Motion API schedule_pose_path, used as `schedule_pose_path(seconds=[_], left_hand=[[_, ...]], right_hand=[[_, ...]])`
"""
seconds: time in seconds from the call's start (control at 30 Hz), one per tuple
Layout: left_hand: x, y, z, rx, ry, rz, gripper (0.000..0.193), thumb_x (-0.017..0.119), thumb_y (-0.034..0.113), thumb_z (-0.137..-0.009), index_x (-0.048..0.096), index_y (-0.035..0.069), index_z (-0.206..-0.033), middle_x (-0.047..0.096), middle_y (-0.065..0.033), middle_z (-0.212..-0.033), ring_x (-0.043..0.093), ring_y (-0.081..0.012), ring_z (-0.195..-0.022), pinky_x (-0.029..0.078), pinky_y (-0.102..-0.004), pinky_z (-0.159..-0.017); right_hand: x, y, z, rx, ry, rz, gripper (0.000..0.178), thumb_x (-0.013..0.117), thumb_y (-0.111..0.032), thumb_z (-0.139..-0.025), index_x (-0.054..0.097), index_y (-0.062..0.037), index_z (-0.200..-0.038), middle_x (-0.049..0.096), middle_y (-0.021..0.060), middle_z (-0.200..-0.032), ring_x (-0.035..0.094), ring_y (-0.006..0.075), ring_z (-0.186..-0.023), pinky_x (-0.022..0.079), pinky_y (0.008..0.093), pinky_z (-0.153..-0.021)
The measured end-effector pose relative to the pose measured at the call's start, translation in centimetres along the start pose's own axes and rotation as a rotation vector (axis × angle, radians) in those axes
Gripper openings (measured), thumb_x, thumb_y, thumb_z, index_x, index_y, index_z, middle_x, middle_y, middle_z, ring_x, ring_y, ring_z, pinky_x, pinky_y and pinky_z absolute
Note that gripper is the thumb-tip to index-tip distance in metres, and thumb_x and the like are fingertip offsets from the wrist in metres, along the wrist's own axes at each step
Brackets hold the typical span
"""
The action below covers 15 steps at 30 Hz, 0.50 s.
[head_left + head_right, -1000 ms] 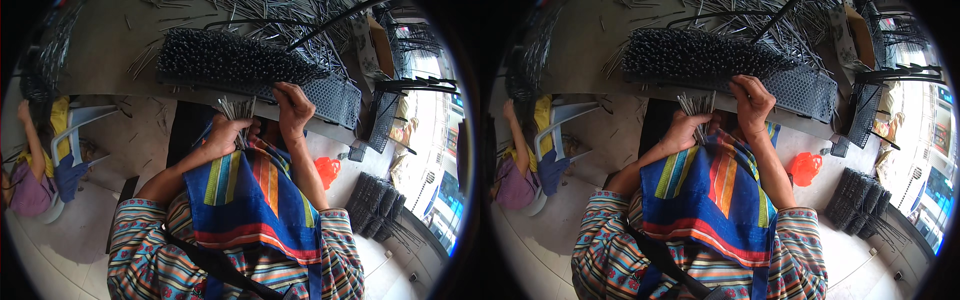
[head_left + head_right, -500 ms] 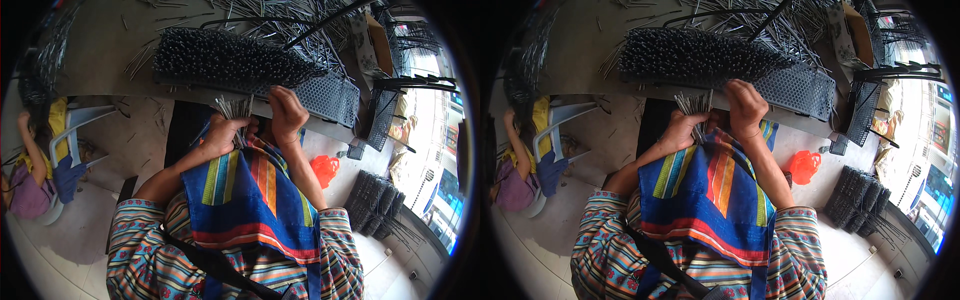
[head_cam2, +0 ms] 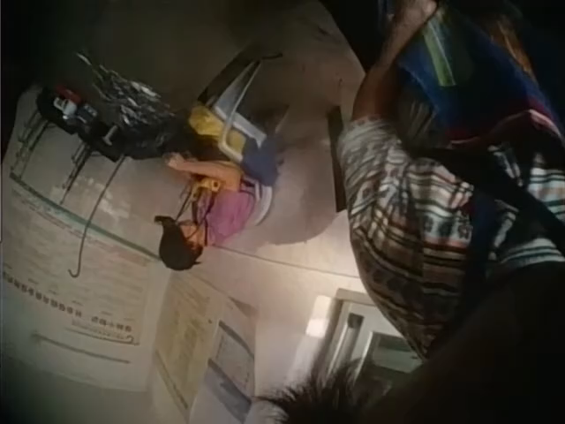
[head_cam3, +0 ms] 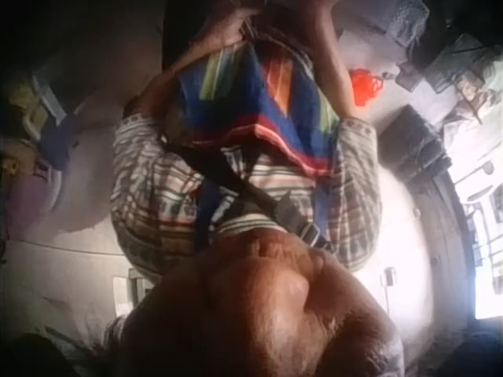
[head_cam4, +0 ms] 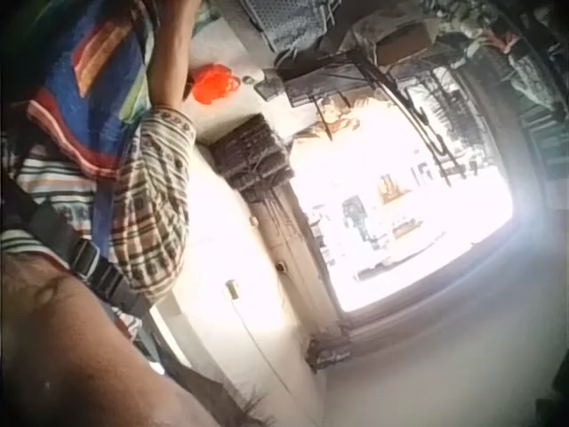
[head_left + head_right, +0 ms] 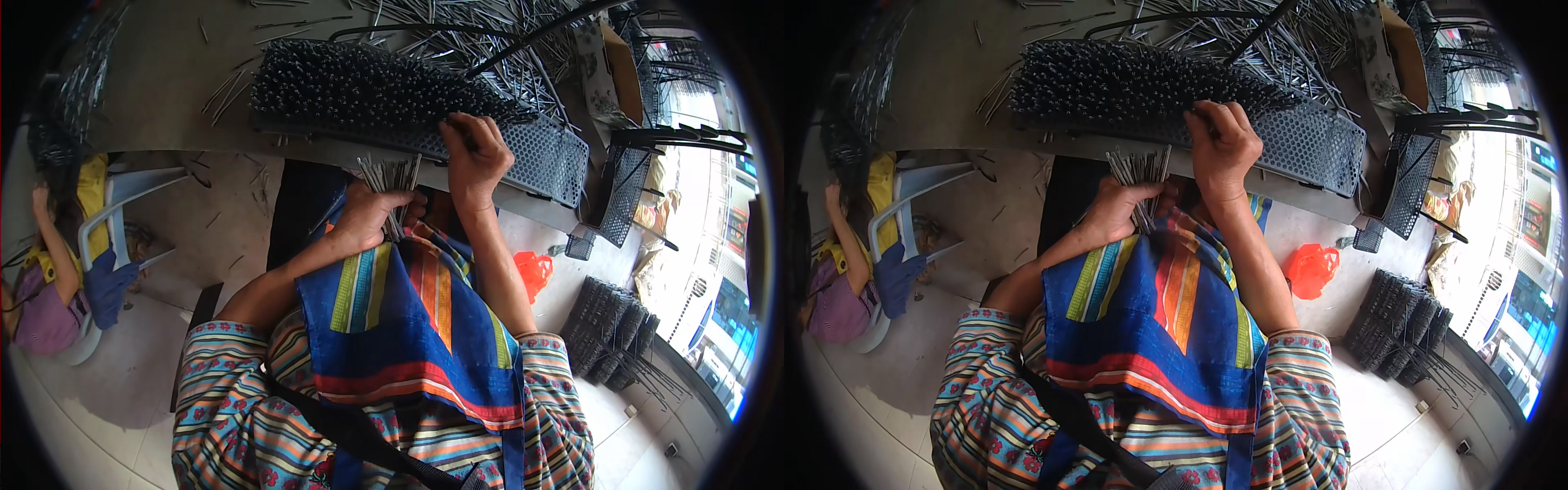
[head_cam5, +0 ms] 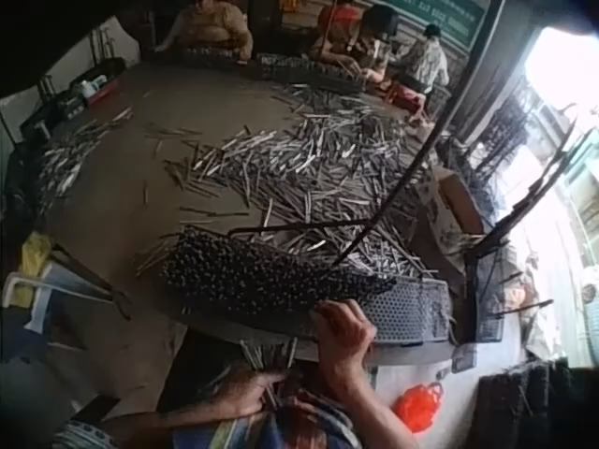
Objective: Inserting thin metal rods into the holes of a perforated metal plate to assemble a component.
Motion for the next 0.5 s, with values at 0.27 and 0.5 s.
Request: schedule_pose_path(seconds=[0.27,0.5], left_hand=[[-0.16,0.19,0.03,0.006,-0.024,0.012,0.014,0.062,-0.006,-0.081,0.063,-0.004,-0.095,0.068,-0.0168,-0.084,0.068,-0.0241,-0.07,0.058,-0.033,-0.059],[-0.07,0.6,0.24,-0.016,-0.046,0.004,0.019,0.059,-0.005,-0.085,0.062,-0.003,-0.104,0.068,-0.0169,-0.091,0.066,-0.0235,-0.078,0.054,-0.0335,-0.067]], right_hand=[[0.32,0.38,-0.23,-0.031,-0.04,0.066,0.013,0.073,0.001,-0.073,0.071,-0.0028,-0.085,0.061,0.0049,-0.07,0.057,0.0105,-0.058,0.043,0.0234,-0.055],[0.46,0.07,-0.47,-0.185,-0.148,0.164,0.011,0.072,-0.003,-0.075,0.071,-0.0045,-0.086,0.063,0.0078,-0.073,0.062,0.0176,-0.06,0.046,0.0286,-0.055]])
Point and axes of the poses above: each hand's wrist, its own z-axis away from the middle knuckle, its own x-axis out of the palm, y = z × x, the point moved 2 cm from there along -z, towards the middle knuckle
